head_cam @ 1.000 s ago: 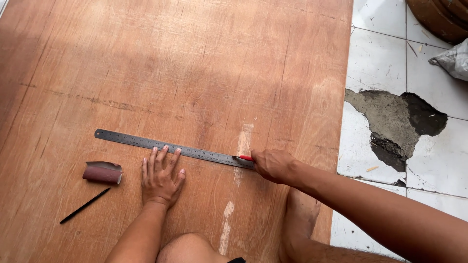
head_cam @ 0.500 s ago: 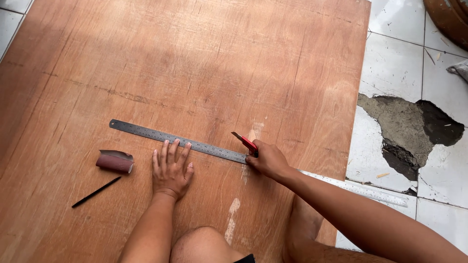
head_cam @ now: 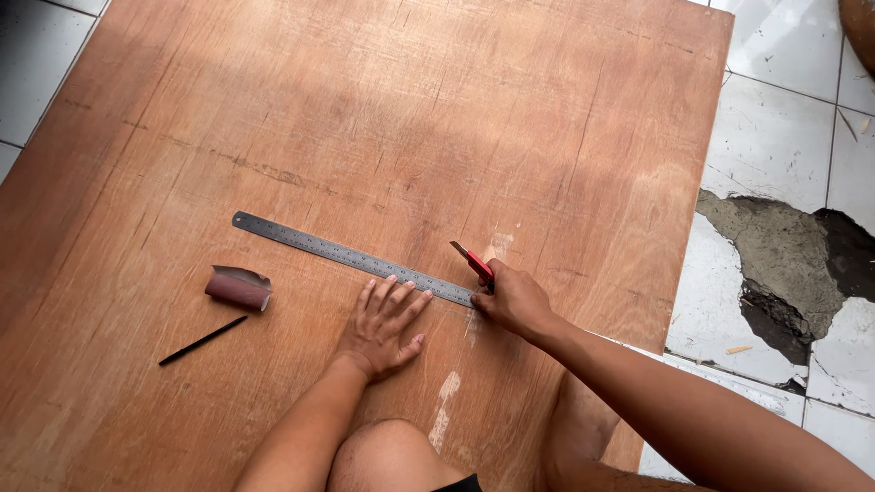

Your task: Measuring and cutting a sheet of plywood on the floor using a metal ruler, pencil, and utility knife.

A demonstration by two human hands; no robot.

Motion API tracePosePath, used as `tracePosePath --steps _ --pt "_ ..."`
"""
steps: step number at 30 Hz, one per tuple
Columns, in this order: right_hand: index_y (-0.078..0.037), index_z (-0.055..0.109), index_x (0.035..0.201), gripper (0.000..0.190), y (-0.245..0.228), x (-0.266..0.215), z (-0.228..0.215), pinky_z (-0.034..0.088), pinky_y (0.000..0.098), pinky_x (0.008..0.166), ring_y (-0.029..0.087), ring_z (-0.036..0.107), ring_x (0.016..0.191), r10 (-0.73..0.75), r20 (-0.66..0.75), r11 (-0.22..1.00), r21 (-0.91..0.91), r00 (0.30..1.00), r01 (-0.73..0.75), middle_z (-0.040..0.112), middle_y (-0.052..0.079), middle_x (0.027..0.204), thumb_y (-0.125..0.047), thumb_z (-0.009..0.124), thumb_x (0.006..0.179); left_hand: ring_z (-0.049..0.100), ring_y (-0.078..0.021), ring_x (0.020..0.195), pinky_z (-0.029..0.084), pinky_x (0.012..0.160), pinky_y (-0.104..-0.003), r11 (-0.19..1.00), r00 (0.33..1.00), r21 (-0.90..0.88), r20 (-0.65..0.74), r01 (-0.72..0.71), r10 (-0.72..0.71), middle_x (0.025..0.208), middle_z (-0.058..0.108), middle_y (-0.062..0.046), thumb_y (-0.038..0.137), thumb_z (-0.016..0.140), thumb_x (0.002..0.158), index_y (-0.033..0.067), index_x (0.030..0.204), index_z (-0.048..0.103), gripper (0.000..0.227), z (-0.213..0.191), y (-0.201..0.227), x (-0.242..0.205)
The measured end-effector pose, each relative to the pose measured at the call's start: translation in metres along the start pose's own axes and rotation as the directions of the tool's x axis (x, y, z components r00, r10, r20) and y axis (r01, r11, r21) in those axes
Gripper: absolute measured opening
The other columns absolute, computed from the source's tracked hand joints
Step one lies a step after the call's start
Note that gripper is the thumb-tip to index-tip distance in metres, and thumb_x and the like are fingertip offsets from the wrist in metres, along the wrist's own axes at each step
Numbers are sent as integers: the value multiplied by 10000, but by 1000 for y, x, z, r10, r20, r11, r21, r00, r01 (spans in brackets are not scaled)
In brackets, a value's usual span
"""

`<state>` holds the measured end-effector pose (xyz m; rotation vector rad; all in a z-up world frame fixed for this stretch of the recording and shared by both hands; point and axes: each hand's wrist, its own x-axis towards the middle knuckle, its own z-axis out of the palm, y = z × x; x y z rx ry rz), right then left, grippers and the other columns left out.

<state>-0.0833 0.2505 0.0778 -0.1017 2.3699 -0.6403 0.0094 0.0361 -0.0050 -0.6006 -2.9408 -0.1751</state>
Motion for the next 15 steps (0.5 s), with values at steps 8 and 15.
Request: tracePosePath --steps 8,15 --pt "-105 539 947 349 -31 7 6 487 454 715 404 611 849 -102 153 977 -172 983 128 620 225 812 -395 360 873 295 -260 1230 195 1043 -454 1000 999 -13 32 9 -9 1224 363 -10 531 383 719 327 1332 329 648 -5 -5 6" --pt "-114 520 959 373 -33 6 6 469 486 761 429 586 899 -89 180 968 -215 980 127 599 254 864 -416 320 869 286 -257 1237 189 1048 -447 1000 999 -16 34 7 -6 1232 355 -11 515 391 700 323 1329 327 661 -4 -4 4"
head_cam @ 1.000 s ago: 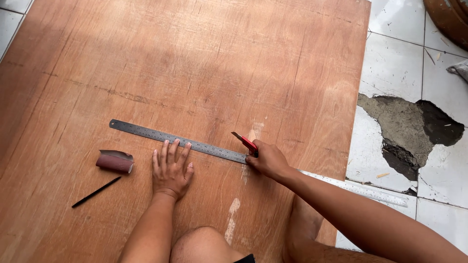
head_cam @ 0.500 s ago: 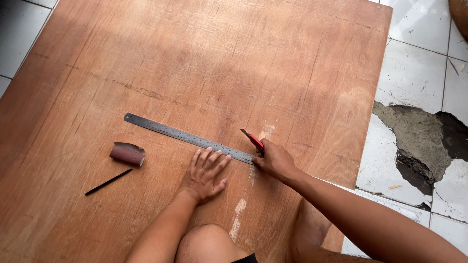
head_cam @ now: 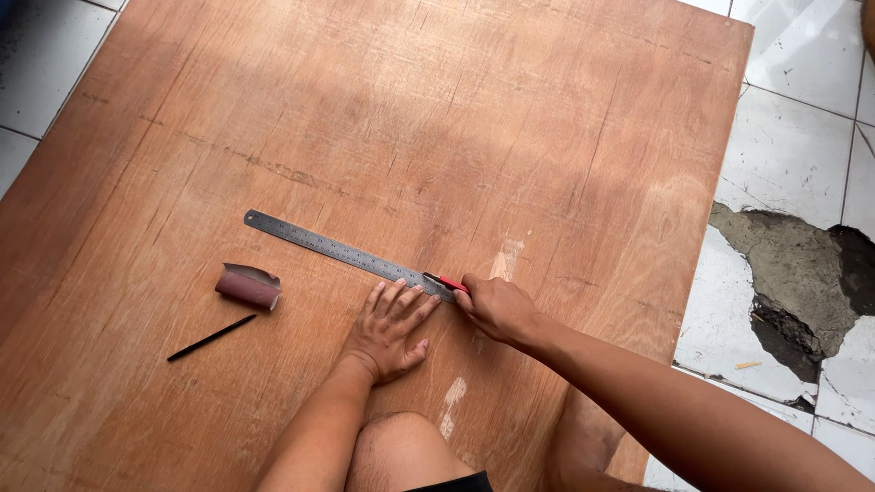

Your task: Measuring and cutting a sheet of plywood on the floor using a metal ruler, pencil, and utility knife.

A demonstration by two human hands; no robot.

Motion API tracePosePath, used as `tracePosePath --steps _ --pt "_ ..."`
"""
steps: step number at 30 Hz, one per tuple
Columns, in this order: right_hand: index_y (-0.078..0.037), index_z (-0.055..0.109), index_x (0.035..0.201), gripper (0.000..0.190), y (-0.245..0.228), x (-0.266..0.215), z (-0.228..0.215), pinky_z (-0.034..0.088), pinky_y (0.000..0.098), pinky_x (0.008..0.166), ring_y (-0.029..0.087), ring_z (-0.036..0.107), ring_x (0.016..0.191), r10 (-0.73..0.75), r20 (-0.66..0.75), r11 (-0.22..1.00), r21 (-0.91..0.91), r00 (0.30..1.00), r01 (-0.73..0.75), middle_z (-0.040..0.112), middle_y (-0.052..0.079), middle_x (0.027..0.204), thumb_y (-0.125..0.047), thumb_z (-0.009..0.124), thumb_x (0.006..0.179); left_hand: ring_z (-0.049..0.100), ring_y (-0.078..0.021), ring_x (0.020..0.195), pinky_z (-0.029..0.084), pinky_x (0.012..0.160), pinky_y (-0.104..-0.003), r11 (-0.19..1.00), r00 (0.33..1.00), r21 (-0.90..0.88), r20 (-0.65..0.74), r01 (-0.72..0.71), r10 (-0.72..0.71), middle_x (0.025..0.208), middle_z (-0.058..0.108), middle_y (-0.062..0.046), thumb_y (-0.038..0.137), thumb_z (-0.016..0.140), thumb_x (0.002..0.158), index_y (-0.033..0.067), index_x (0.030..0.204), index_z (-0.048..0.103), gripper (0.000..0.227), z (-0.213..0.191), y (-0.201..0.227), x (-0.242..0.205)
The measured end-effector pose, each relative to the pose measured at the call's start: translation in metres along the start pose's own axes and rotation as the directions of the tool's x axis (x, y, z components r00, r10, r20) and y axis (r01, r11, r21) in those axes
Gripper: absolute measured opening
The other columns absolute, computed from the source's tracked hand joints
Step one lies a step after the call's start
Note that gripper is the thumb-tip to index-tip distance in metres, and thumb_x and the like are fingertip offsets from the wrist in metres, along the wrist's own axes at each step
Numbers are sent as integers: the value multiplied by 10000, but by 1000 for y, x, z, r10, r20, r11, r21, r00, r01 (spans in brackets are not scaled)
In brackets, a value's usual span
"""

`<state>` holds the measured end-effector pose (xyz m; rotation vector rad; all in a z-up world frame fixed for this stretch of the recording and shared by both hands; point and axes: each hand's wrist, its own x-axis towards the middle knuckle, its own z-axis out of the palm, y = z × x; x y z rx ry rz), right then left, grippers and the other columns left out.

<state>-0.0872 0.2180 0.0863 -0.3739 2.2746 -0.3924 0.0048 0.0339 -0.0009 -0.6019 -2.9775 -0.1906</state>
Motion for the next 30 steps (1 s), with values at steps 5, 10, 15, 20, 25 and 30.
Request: tracePosePath --steps 5,10,15,20,25,30 --pt "-99 518 957 378 -1 3 2 471 496 748 439 589 884 -17 -4 1000 -9 1000 17 597 267 847 -406 316 869 282 -256 1238 185 1049 -443 1000 1000 2 -7 2 -2 1227 355 -9 514 381 699 324 1325 334 655 0 0 -1" --pt "-93 526 950 379 -1 2 -1 473 496 743 442 591 879 -13 -17 1000 -14 1000 13 599 271 842 -397 314 871 289 -255 1235 187 1050 -443 1000 1000 5 -26 0 0 1224 363 -10 507 392 697 323 1322 340 654 1 0 0" --pt "-94 515 963 384 3 7 -2 475 503 754 429 593 890 -33 18 996 -78 999 34 599 269 858 -402 303 878 288 -249 1234 187 1050 -442 1000 1000 -3 -19 8 -8 1223 360 -3 502 394 694 334 1330 328 661 1 -1 1" --pt "-98 506 953 367 3 10 -7 480 490 770 399 605 900 -51 58 981 -186 997 61 618 231 862 -380 280 887 289 -244 1236 187 1050 -440 1000 1000 -17 -13 17 -17 1221 363 1 500 391 694 345 1330 326 657 3 0 0" --pt "-114 520 939 363 18 17 -2 499 463 735 363 625 866 -56 67 972 -226 996 69 630 198 833 -388 287 894 277 -234 1243 184 1053 -430 999 999 -3 -9 34 -34 1229 355 8 500 377 714 359 1329 321 633 6 0 0" --pt "-118 521 943 350 24 7 -9 502 460 737 345 631 862 -21 82 964 -264 996 42 635 184 831 -375 287 898 280 -229 1241 189 1053 -427 999 999 -2 -4 43 -43 1231 349 15 503 361 723 375 1326 317 619 5 0 2"
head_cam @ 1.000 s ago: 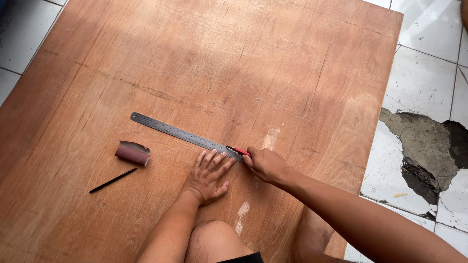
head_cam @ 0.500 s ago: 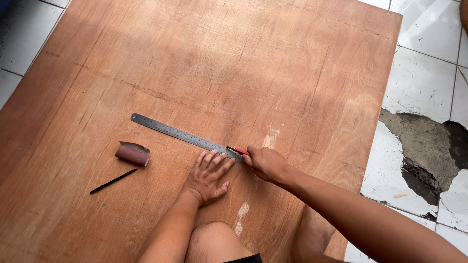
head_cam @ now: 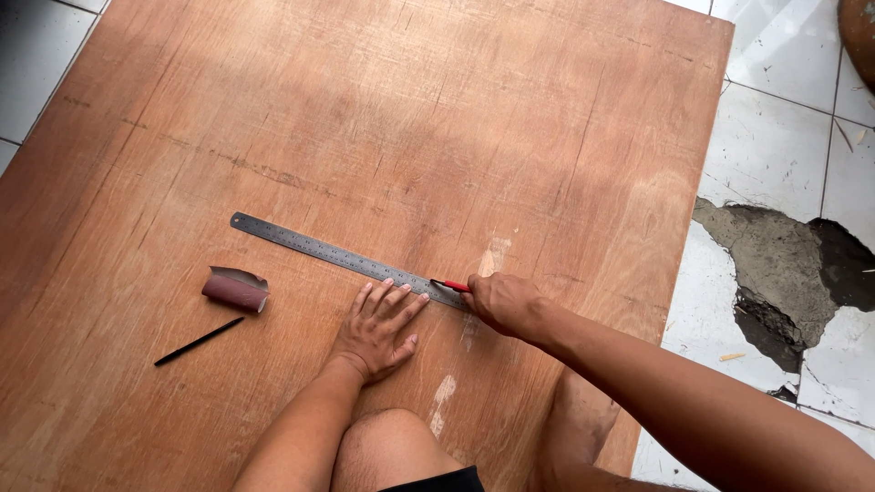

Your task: Measuring and cutting a sheet of plywood on the floor using a metal ruler, pencil, and utility knife.

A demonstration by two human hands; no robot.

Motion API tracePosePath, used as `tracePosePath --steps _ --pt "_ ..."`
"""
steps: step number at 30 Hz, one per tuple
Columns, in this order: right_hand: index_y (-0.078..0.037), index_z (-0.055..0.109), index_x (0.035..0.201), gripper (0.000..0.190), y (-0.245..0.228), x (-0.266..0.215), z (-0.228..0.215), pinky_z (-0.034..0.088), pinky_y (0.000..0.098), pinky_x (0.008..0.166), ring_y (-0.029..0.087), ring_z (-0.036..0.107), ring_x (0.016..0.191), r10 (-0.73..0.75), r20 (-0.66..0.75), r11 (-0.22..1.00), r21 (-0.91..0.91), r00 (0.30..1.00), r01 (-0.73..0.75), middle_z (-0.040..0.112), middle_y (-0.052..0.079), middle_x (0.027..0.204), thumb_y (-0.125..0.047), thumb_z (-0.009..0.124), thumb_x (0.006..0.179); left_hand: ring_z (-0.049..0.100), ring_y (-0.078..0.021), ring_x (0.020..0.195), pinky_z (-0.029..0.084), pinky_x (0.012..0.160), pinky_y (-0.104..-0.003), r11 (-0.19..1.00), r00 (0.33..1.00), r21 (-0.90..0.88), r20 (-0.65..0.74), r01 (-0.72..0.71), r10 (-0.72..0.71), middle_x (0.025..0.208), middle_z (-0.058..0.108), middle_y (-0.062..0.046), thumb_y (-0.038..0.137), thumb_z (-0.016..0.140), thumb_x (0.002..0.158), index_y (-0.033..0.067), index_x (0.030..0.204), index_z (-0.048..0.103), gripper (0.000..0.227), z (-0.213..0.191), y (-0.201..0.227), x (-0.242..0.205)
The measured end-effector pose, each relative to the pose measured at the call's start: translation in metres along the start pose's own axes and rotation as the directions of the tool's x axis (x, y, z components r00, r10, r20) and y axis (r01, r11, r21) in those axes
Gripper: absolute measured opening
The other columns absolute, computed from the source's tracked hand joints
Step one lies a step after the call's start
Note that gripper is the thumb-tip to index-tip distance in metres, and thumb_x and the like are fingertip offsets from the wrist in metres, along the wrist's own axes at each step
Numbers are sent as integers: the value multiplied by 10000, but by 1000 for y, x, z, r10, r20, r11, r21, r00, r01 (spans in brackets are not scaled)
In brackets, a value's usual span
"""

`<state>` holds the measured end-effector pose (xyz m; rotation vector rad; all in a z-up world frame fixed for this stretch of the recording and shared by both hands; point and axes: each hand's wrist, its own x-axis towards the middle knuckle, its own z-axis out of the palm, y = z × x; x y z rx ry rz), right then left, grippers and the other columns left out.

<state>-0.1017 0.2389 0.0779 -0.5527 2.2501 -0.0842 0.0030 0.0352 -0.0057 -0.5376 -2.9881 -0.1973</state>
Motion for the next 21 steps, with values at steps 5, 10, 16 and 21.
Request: tracePosePath --steps 5,10,16,21 --pt "-118 516 950 354 12 -14 4 502 461 741 336 633 864 30 24 999 -12 999 -30 639 176 837 -390 297 893 287 -222 1238 189 1057 -420 1000 1000 9 -6 5 -5 1228 355 23 509 350 733 386 1318 327 598 -1 2 -3" --pt "-130 527 945 352 29 -24 7 500 445 750 324 631 876 73 -1 997 -31 997 -73 638 162 832 -406 315 885 272 -216 1245 177 1070 -414 1000 1000 28 2 8 -8 1235 339 30 511 345 740 396 1320 315 592 2 -1 0" --pt "-117 537 962 367 27 -40 -3 493 459 759 356 622 887 62 -22 998 -24 998 -62 629 209 849 -390 303 890 262 -213 1246 166 1071 -416 999 1000 32 11 2 -3 1233 333 26 513 337 746 393 1321 309 588 -2 3 2" --pt "-135 553 923 374 14 -44 -6 495 451 745 350 626 866 135 -40 991 -4 990 -135 625 192 805 -423 320 872 259 -220 1244 166 1071 -423 1000 1000 20 13 0 0 1236 326 17 518 337 742 383 1328 303 602 -1 4 -5"
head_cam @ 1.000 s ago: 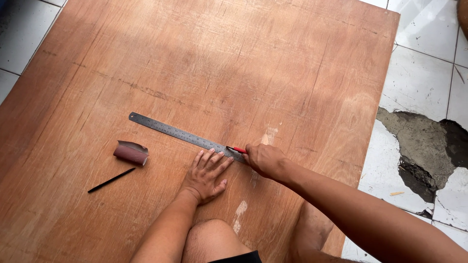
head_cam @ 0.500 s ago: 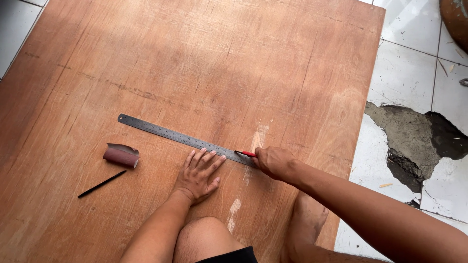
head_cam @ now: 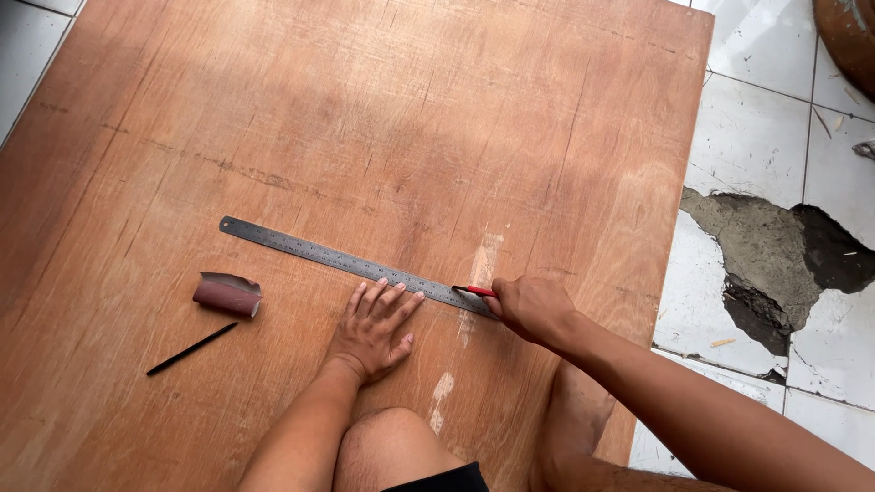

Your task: Measuring and cutting a sheet of plywood on the floor using a metal ruler, pencil, and utility knife.

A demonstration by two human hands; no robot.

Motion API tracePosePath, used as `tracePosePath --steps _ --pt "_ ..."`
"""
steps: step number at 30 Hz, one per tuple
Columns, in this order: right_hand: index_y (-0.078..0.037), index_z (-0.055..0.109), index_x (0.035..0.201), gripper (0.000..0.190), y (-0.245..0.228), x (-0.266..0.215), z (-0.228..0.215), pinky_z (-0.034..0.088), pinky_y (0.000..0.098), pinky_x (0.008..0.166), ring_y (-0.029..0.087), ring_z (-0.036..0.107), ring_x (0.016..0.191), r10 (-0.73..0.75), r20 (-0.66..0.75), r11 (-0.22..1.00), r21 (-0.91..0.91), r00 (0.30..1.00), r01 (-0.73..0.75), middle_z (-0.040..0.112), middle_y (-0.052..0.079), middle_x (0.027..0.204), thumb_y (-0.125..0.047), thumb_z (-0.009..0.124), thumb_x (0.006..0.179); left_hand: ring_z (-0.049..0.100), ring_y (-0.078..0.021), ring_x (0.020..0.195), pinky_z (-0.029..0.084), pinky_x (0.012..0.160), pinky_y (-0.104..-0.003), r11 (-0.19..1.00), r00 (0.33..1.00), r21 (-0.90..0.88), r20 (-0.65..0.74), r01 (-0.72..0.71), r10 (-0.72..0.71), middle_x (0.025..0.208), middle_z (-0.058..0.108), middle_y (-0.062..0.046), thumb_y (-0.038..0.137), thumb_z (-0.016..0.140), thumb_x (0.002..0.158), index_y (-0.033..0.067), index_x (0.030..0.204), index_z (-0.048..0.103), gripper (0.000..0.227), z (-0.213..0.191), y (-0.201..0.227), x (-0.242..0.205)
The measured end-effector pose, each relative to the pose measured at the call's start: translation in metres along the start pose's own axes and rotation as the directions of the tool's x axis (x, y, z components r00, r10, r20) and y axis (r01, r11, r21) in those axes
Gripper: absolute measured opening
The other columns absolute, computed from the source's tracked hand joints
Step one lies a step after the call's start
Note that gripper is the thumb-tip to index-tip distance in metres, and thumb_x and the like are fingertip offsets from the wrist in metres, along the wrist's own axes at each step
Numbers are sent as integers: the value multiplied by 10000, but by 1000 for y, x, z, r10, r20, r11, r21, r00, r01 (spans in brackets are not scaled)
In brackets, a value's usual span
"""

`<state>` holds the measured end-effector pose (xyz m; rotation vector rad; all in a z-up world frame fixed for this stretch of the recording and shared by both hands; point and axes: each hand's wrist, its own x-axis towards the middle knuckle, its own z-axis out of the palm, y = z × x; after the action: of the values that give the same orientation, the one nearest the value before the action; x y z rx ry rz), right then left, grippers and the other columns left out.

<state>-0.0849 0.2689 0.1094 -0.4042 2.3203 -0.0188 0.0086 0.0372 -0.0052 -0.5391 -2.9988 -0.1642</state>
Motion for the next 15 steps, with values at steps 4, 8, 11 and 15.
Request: tracePosePath --steps 4,8,11,15 --pt "-123 564 926 388 -25 -17 -46 489 454 748 364 621 856 28 -52 999 43 998 -26 620 202 782 -421 321 875 275 -227 1236 182 1060 -432 1000 999 -13 -31 -14 13 1227 339 12 503 344 737 374 1332 310 609 4 -5 3" --pt "-100 570 882 384 -39 7 -42 486 465 712 400 607 854 -31 -68 959 278 997 48 619 209 771 -410 343 869 277 -228 1237 184 1056 -435 1000 999 -24 -39 -11 10 1228 344 11 497 353 729 374 1326 320 610 3 -7 6" --pt "-105 571 926 383 -40 25 -17 478 461 727 406 595 889 -57 -16 954 294 998 59 614 223 825 -410 346 870 273 -226 1240 188 1054 -432 999 999 -30 -50 -15 14 1230 343 12 500 363 722 368 1328 321 622 3 -4 2" --pt "-107 568 938 382 -36 41 0 480 458 738 394 600 898 -59 -10 970 238 998 60 615 218 837 -415 350 876 283 -224 1234 194 1049 -428 999 999 -37 -43 -9 7 1217 355 11 497 358 720 370 1325 328 619 4 -6 4"
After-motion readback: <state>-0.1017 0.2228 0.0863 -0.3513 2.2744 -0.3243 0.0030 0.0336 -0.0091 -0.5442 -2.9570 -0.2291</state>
